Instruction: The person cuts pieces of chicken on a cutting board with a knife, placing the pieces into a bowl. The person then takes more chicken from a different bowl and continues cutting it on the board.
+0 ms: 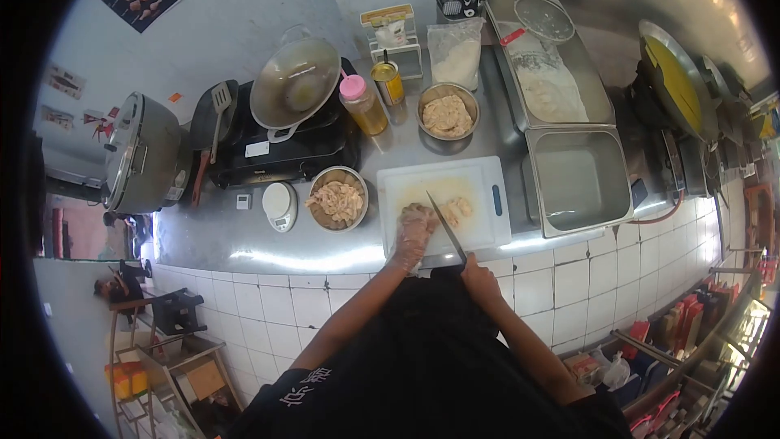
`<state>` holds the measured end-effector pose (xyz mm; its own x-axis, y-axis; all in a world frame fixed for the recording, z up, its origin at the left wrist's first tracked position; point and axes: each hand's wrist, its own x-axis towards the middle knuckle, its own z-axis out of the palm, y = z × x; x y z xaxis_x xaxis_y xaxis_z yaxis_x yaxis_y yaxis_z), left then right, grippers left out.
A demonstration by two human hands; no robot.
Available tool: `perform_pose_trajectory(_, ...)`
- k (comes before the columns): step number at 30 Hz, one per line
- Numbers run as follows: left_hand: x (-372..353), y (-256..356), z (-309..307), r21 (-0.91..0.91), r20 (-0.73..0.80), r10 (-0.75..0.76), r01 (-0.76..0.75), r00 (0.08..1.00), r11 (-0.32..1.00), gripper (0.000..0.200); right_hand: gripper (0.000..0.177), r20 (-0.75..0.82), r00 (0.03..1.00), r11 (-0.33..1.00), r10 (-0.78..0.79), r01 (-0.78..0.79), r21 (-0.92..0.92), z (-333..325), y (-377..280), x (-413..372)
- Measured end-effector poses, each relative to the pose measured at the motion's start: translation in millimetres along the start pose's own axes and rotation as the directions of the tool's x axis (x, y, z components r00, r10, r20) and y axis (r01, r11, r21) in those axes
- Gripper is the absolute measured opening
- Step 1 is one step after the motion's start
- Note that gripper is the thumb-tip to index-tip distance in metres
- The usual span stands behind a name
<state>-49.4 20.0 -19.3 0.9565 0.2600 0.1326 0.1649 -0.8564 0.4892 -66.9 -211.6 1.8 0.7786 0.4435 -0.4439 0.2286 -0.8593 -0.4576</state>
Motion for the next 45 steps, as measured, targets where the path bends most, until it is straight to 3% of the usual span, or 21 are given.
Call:
perform_pose_trajectory(3,6,-13,-5,-0.059,0.045,-0.077,0.079,0.996,0.995,0.032,0.03,-0.048,0.999,1.0,-0.022,0.022,0.006,1,-7,5)
perform_pose_trajectory(6,3,-23,14,-0.125,0.243,-0.1,0.134,0.965,0.983,0.025,0.025,-0.094,0.995,1.0,-0.013,0.015,0.018,-16,-22,15)
perform_pose_trajectory(9,10,-22,29,0.061,0.242,-0.137,0.126,0.961,0.99,0.026,0.022,-0.166,0.986,0.999,0.024,-0.019,0.034,-20,-22,24)
perform_pose_trajectory(12,15,-15,7,0.153,0.343,-0.01,-0.046,0.939,0.987,0.026,0.019,-0.186,0.981,0.998,0.051,-0.042,0.053,-23,-17,34)
perform_pose_trajectory(15,11,-18,25,0.207,0.066,0.038,-0.051,0.997,0.977,0.027,0.018,-0.198,0.979,0.993,0.045,-0.022,0.118,-26,-17,36)
perform_pose_trajectory(18,5,-21,23,-0.192,-0.096,-0.022,0.004,0.995,0.981,0.032,0.018,-0.147,0.989,0.991,-0.001,0.021,0.131,-31,-17,34)
perform_pose_trajectory(21,8,-2,-3,-0.017,0.219,-0.193,0.201,0.956,0.979,0.03,0.019,-0.091,0.995,0.996,-0.035,0.042,0.075,-25,-15,31)
perform_pose_trajectory(24,8,-7,12,0.257,0.287,-0.154,0.079,0.945,0.963,0.028,0.02,-0.061,0.998,0.997,-0.034,0.037,0.063,-19,-11,39)
perform_pose_trajectory(27,-2,-9,25,0.376,0.279,-0.01,-0.1,0.96,0.921,0.027,0.021,-0.039,0.999,0.998,0.001,0.001,0.06,-19,-13,43)
perform_pose_trajectory(30,-9,-11,33,0.389,0.175,0.129,-0.188,0.976,0.902,0.026,0.022,-0.032,0.999,0.998,0.008,-0.006,0.07,-21,-18,43)
perform_pose_trajectory(33,-10,-8,38,0.39,0.243,0.001,-0.099,0.97,0.915,0.026,0.023,-0.016,0.999,0.997,0.034,-0.032,0.067,-19,-19,46)
perform_pose_trajectory(39,-15,-13,8,0.227,0.425,-0.017,-0.089,0.905,0.97,0.022,0.024,-0.023,0.998,0.995,0.057,-0.055,0.079,-14,-18,46)
perform_pose_trajectory(42,-38,-44,7,-0.001,0.333,0.09,-0.095,0.939,0.996,0.024,0.024,-0.027,0.997,0.992,0.075,-0.072,0.099,-12,-17,47)
perform_pose_trajectory(43,-35,-34,-30,0.022,0.366,0.222,-0.247,0.904,0.969,0.028,0.024,-0.025,0.996,0.991,0.081,-0.078,0.105,-12,-17,47)
perform_pose_trajectory(45,-40,-32,-66,-0.129,0.354,-0.099,0.153,0.93,0.98,0.03,0.026,-0.034,0.997,0.991,0.075,-0.07,0.116,-14,-22,48)
